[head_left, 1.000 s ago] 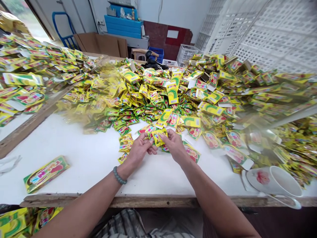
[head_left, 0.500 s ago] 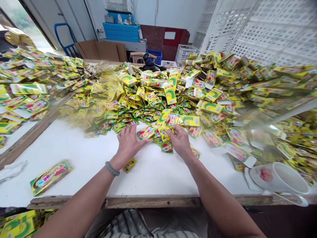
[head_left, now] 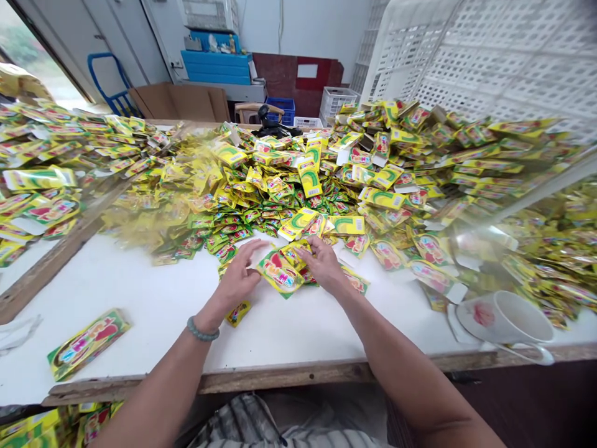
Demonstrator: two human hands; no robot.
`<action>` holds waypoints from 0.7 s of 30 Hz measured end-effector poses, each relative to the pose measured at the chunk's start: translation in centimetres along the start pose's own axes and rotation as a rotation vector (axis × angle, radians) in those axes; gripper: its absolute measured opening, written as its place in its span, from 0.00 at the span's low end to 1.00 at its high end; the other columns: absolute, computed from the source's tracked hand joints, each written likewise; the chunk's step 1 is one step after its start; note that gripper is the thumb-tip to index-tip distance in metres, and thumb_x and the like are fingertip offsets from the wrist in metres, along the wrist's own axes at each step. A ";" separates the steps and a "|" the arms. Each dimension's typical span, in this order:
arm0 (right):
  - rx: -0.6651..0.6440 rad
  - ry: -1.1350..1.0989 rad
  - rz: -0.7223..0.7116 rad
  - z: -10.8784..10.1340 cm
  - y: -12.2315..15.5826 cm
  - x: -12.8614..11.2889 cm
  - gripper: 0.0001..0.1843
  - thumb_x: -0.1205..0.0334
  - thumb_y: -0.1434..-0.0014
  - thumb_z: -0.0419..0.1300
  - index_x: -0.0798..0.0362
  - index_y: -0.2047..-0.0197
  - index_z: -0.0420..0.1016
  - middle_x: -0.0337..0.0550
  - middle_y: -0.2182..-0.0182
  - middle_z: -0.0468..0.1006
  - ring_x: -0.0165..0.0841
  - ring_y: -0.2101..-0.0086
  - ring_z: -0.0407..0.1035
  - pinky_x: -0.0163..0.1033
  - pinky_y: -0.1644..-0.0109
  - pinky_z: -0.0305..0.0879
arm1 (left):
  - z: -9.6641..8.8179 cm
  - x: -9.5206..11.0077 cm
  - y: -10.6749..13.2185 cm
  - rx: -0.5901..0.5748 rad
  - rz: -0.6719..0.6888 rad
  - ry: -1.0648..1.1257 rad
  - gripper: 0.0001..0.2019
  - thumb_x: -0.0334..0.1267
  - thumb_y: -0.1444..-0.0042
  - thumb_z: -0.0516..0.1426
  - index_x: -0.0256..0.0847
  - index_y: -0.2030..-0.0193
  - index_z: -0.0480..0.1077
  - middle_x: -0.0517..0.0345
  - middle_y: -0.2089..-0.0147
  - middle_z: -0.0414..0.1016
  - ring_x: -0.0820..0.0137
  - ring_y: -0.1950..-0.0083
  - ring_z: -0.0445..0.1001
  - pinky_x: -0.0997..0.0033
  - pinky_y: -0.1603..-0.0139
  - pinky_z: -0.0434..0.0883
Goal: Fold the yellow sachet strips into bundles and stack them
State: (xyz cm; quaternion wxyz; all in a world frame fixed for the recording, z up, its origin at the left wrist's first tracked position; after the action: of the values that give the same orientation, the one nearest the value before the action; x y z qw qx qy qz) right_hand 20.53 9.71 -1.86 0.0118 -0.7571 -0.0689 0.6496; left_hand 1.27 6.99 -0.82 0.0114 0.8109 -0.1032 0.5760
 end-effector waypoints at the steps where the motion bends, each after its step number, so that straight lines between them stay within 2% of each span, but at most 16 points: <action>1: -0.007 0.003 0.023 0.3 0.1 0.4 0.14 0.48 0.45 0.61 0.50 0.64 0.66 0.37 0.70 0.73 0.33 0.68 0.68 0.38 0.62 0.66 | 0.2 -1.0 0.0 0.056 -0.116 0.157 0.26 0.33 0.52 0.58 0.46 0.43 0.65 0.48 0.36 0.66 0.58 0.41 0.71 0.59 0.50 0.72; 2: -0.004 0.005 0.040 0.5 0.2 0.7 0.15 0.48 0.45 0.60 0.50 0.64 0.66 0.37 0.71 0.73 0.33 0.68 0.68 0.38 0.63 0.65 | 0.5 -2.1 0.2 0.112 -0.240 0.299 0.24 0.37 0.50 0.60 0.44 0.44 0.64 0.47 0.40 0.70 0.60 0.48 0.76 0.64 0.56 0.74; 4: 0.023 0.042 0.043 0.9 0.4 0.9 0.15 0.47 0.44 0.59 0.50 0.65 0.66 0.37 0.72 0.73 0.33 0.70 0.67 0.37 0.65 0.64 | 1.6 -3.8 0.7 0.175 -0.462 0.506 0.21 0.47 0.48 0.61 0.39 0.51 0.66 0.46 0.51 0.77 0.65 0.60 0.78 0.70 0.66 0.72; 5: 0.045 0.089 0.031 1.0 0.5 0.8 0.15 0.46 0.44 0.59 0.50 0.66 0.66 0.37 0.73 0.72 0.33 0.70 0.67 0.36 0.66 0.62 | 2.1 -4.3 1.0 0.183 -0.537 0.567 0.21 0.52 0.48 0.61 0.38 0.55 0.67 0.46 0.56 0.78 0.66 0.64 0.78 0.71 0.68 0.72; 7: 0.108 0.225 0.010 1.0 0.8 0.4 0.14 0.47 0.43 0.59 0.49 0.68 0.67 0.37 0.74 0.71 0.33 0.72 0.65 0.36 0.68 0.59 | 2.9 -4.5 1.3 0.165 -0.597 0.643 0.24 0.59 0.47 0.60 0.36 0.61 0.69 0.47 0.62 0.79 0.67 0.66 0.78 0.71 0.68 0.72; 10: 0.192 0.393 0.002 0.7 1.2 -0.2 0.12 0.50 0.42 0.58 0.49 0.68 0.67 0.37 0.76 0.70 0.33 0.73 0.63 0.36 0.68 0.56 | 3.5 -3.7 1.7 0.102 -0.559 0.665 0.26 0.61 0.50 0.62 0.37 0.60 0.71 0.50 0.62 0.79 0.67 0.63 0.78 0.70 0.63 0.73; 12: 0.237 0.413 -0.009 0.0 1.2 -0.4 0.10 0.50 0.42 0.58 0.48 0.66 0.68 0.37 0.75 0.70 0.34 0.72 0.63 0.37 0.67 0.57 | 4.0 -3.3 2.1 0.028 -0.533 0.627 0.28 0.53 0.58 0.69 0.38 0.55 0.69 0.53 0.59 0.79 0.67 0.60 0.78 0.69 0.59 0.73; 14: 0.250 0.365 -0.027 -1.0 0.9 -0.6 0.11 0.51 0.42 0.57 0.49 0.66 0.67 0.37 0.74 0.70 0.34 0.72 0.63 0.37 0.65 0.59 | 4.5 -3.2 2.5 -0.074 -0.521 0.527 0.34 0.43 0.64 0.74 0.41 0.51 0.67 0.54 0.57 0.77 0.66 0.58 0.77 0.66 0.55 0.73; 17: 0.149 0.182 -0.050 -1.8 0.0 -0.7 0.12 0.50 0.43 0.58 0.50 0.66 0.66 0.38 0.72 0.70 0.34 0.70 0.65 0.38 0.63 0.62 | 5.0 -3.2 2.9 -0.202 -0.475 0.324 0.36 0.39 0.64 0.73 0.42 0.47 0.66 0.55 0.58 0.76 0.64 0.57 0.76 0.64 0.55 0.72; 19: 0.061 0.096 -0.084 -1.8 -0.2 -1.3 0.13 0.49 0.44 0.59 0.50 0.65 0.66 0.38 0.71 0.71 0.34 0.68 0.66 0.38 0.61 0.64 | 5.0 -3.1 2.7 -0.229 -0.434 0.277 0.36 0.39 0.63 0.73 0.42 0.45 0.66 0.55 0.58 0.75 0.63 0.57 0.76 0.64 0.56 0.72; 21: -0.013 0.122 -0.138 -1.3 0.1 -2.3 0.11 0.51 0.43 0.59 0.50 0.64 0.67 0.39 0.70 0.72 0.34 0.66 0.66 0.38 0.60 0.63 | 4.8 -2.9 2.2 -0.212 -0.376 0.306 0.38 0.37 0.64 0.73 0.43 0.44 0.65 0.54 0.57 0.75 0.64 0.57 0.75 0.65 0.56 0.72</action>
State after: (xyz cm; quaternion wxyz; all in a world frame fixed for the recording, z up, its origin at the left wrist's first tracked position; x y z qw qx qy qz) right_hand 21.48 9.44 0.59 0.0561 -0.7887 -0.1242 0.5995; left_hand 4.45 4.60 -5.36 0.2185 0.7136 -0.0076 0.6656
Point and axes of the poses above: each hand's wrist, its own y-axis away from the middle knuckle, its own z-axis out of the palm, x = y × z, the point moved 8 cm from there along -y, towards the middle knuckle
